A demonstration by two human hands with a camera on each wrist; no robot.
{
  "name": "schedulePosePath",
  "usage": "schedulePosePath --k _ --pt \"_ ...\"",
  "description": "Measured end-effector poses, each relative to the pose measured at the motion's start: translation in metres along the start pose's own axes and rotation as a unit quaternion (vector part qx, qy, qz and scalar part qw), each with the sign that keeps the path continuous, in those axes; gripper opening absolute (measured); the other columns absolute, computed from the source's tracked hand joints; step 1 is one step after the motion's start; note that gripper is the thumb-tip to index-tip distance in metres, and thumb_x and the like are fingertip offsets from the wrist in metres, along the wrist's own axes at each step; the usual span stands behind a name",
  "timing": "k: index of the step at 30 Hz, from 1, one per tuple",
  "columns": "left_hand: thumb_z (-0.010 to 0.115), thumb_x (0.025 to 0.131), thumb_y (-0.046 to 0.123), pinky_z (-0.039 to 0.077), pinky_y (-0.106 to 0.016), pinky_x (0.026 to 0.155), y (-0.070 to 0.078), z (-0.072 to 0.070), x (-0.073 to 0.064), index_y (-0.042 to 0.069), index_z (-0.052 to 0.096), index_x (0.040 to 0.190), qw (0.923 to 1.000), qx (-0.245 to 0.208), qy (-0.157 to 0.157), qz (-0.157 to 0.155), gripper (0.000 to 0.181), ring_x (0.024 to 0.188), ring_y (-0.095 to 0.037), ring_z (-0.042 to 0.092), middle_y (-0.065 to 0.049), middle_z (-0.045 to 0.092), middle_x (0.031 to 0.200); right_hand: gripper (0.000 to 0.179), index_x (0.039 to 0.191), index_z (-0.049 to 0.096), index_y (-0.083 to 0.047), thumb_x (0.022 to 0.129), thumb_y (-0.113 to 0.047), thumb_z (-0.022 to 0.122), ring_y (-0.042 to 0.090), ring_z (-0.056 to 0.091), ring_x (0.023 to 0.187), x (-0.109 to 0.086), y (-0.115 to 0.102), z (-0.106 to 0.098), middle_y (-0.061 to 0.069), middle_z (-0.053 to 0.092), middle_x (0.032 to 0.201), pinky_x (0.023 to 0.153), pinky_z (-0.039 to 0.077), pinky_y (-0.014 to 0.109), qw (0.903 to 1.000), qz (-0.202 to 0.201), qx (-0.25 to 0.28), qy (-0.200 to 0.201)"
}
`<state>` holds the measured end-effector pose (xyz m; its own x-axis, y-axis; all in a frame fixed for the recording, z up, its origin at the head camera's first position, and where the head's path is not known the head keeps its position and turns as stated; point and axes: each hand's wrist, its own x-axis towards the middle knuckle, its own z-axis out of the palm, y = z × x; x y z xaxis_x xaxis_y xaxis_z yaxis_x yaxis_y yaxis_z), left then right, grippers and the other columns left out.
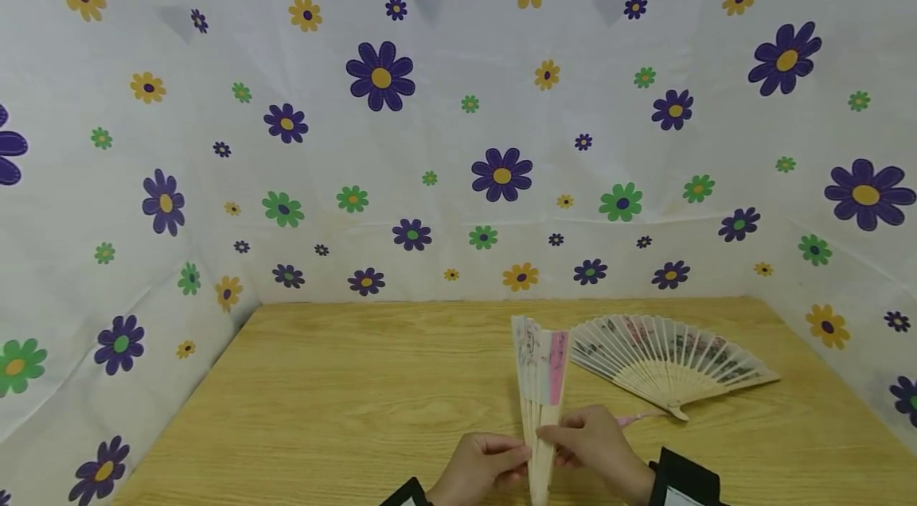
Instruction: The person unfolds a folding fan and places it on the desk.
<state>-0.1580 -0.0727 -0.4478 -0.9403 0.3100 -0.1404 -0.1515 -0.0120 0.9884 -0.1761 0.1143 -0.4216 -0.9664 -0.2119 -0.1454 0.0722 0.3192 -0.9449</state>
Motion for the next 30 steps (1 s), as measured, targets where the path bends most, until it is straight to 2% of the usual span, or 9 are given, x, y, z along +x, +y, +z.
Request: schedulePosePath --k 6,12,16,23,30 --pt "0.062 0.094 0.001 0.056 -0.012 0.060 0.0019 0.0018 -0.0024 -0.019 0.066 0.109 0.9994 -0.031 0.014 -0.004 0.026 0.067 -0.001 0.065 0.004 0.074 0.078 0.028 0.060 0.069 -0.007 0.085 -0.019 0.073 0.007 0.060 0.048 -0.0007 0.0005 -0.0015 -0.009 0.060 0.048 0.047 0.052 0.018 0.9999 0.004 0.001 0.015" --pt "0.062 0.092 -0.004 0.055 -0.009 0.057 0.0004 0.0034 -0.0035 -0.024 0.063 0.107 0.9981 -0.045 0.038 0.018 0.025 0.063 0.000 0.063 0.006 0.071 0.072 0.029 0.058 0.067 -0.005 0.084 -0.017 0.073 0.006 0.059 0.046 0.0001 0.0019 -0.0013 -0.007 0.061 0.046 0.043 0.049 0.016 0.9990 0.010 0.002 0.044" --pt "0.062 0.092 -0.006 0.056 -0.009 0.057 -0.0001 0.0027 -0.0042 -0.027 0.060 0.105 0.9968 -0.061 0.045 0.025 0.025 0.063 -0.001 0.064 0.006 0.070 0.069 0.029 0.059 0.066 -0.006 0.085 -0.017 0.072 0.006 0.059 0.047 -0.0002 0.0041 -0.0032 -0.006 0.061 0.048 0.043 0.049 0.016 0.9990 0.011 0.009 0.041" --pt "0.061 0.092 -0.007 0.055 -0.009 0.057 -0.0007 0.0005 -0.0040 -0.026 0.062 0.103 0.9963 -0.061 0.059 0.017 0.022 0.064 -0.003 0.064 0.004 0.070 0.070 0.039 0.069 0.072 0.008 0.094 -0.020 0.061 0.004 0.058 0.046 -0.0001 0.0039 -0.0049 -0.006 0.064 0.051 0.042 0.050 0.014 0.9984 0.015 0.028 0.047" --pt "0.058 0.093 -0.008 0.057 -0.010 0.059 -0.0021 -0.0028 -0.0041 -0.022 0.062 0.102 0.9956 -0.067 0.065 0.014 0.017 0.068 -0.004 0.065 0.002 0.070 0.073 0.038 0.071 0.072 0.013 0.092 -0.017 0.061 0.004 0.058 0.045 -0.0016 0.0052 -0.0071 -0.003 0.068 0.053 0.040 0.047 0.013 0.9977 0.000 0.009 0.067"
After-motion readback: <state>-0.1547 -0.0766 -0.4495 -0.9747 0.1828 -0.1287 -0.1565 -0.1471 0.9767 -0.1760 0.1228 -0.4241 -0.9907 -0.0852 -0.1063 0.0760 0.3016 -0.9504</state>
